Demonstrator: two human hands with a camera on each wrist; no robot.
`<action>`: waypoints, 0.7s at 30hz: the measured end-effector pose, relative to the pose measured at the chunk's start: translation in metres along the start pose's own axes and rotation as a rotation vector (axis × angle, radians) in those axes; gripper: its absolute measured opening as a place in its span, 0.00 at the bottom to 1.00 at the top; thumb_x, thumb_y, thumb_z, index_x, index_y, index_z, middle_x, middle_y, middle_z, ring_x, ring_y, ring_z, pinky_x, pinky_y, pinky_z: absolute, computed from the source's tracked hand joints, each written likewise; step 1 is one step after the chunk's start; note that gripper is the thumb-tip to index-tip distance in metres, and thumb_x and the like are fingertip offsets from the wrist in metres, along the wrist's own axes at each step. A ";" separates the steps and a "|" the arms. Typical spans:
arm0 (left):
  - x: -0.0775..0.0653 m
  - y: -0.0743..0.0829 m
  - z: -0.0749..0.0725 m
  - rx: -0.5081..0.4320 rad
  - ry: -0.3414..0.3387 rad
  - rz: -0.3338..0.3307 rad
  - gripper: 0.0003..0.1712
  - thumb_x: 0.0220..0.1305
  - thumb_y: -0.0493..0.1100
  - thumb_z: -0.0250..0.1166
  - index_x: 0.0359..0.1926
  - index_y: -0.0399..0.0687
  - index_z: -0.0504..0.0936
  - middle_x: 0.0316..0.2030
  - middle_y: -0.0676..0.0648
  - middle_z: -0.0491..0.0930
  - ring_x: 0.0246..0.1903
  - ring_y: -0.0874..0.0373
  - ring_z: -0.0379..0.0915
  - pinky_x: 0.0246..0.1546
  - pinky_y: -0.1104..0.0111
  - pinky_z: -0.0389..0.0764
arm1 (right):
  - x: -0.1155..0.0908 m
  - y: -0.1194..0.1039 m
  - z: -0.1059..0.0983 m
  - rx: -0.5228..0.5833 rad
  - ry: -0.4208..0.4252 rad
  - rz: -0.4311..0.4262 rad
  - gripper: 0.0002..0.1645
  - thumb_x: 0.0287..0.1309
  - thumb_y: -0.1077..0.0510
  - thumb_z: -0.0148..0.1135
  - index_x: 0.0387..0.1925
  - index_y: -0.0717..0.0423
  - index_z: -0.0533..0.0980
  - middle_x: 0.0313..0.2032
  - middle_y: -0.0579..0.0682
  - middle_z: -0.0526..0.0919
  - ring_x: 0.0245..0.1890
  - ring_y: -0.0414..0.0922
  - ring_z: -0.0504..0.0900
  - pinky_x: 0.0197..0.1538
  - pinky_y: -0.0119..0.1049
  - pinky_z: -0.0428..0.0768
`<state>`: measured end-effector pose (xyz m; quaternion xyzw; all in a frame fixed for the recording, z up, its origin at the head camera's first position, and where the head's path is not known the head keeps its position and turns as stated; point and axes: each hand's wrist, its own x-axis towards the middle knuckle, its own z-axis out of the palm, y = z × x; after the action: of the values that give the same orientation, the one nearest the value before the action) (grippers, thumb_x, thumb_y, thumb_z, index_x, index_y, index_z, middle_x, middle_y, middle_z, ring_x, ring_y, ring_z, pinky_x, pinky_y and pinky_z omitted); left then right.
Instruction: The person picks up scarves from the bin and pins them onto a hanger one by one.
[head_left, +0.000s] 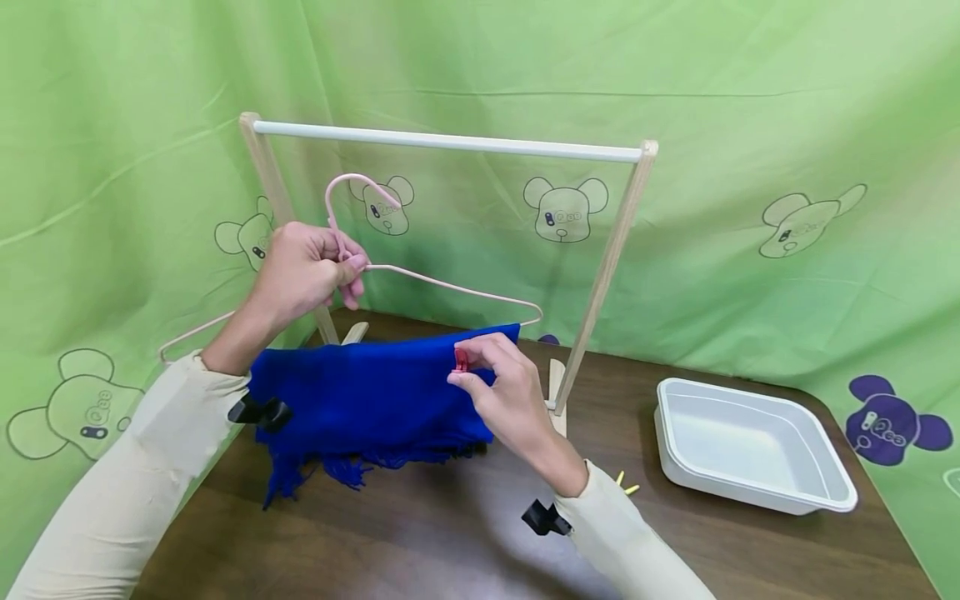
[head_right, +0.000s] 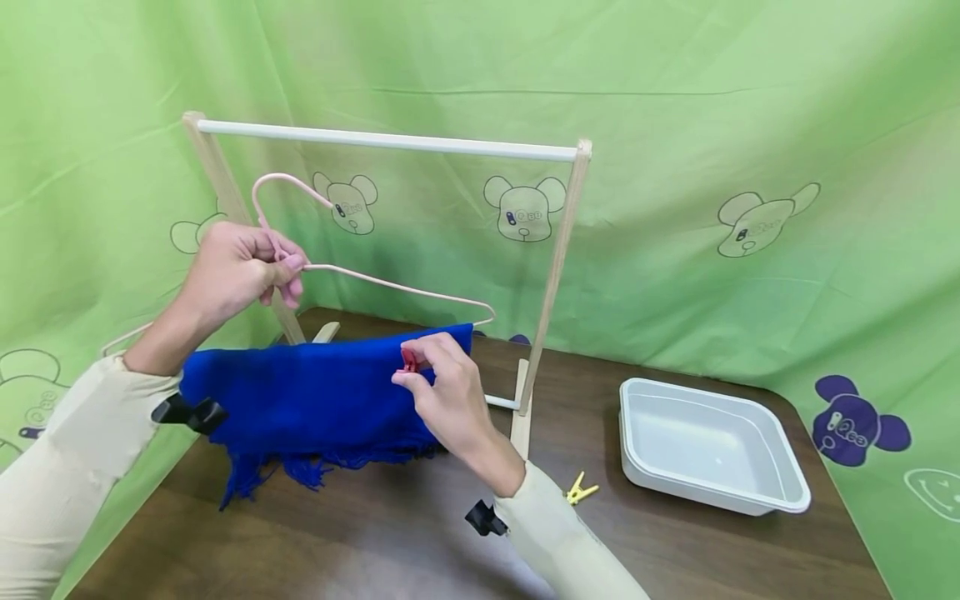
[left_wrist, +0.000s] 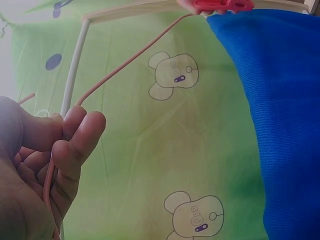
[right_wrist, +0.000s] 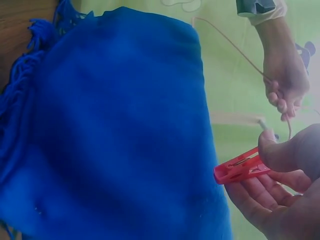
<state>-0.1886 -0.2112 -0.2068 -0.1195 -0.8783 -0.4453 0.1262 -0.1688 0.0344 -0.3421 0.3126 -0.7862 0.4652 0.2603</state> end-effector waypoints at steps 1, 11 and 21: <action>0.000 0.000 0.000 0.001 -0.001 -0.001 0.08 0.60 0.39 0.63 0.30 0.38 0.83 0.17 0.48 0.81 0.17 0.55 0.80 0.10 0.68 0.73 | 0.002 -0.001 0.001 -0.001 -0.001 -0.002 0.19 0.45 0.60 0.71 0.42 0.59 0.79 0.36 0.49 0.79 0.35 0.41 0.81 0.41 0.32 0.81; -0.001 0.000 0.003 -0.014 -0.018 0.002 0.08 0.60 0.39 0.62 0.30 0.37 0.83 0.17 0.47 0.81 0.17 0.55 0.80 0.12 0.67 0.74 | 0.012 -0.008 0.012 0.015 0.000 -0.007 0.19 0.45 0.59 0.71 0.42 0.57 0.78 0.37 0.48 0.79 0.36 0.40 0.81 0.43 0.31 0.81; -0.002 0.002 0.004 -0.019 -0.024 0.005 0.08 0.60 0.38 0.62 0.30 0.37 0.83 0.17 0.46 0.81 0.17 0.54 0.80 0.11 0.68 0.74 | 0.017 -0.014 0.023 0.047 -0.012 -0.006 0.19 0.45 0.59 0.71 0.42 0.56 0.78 0.37 0.48 0.78 0.37 0.39 0.81 0.44 0.30 0.81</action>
<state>-0.1859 -0.2069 -0.2080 -0.1286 -0.8751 -0.4520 0.1156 -0.1726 0.0041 -0.3316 0.3238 -0.7756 0.4811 0.2493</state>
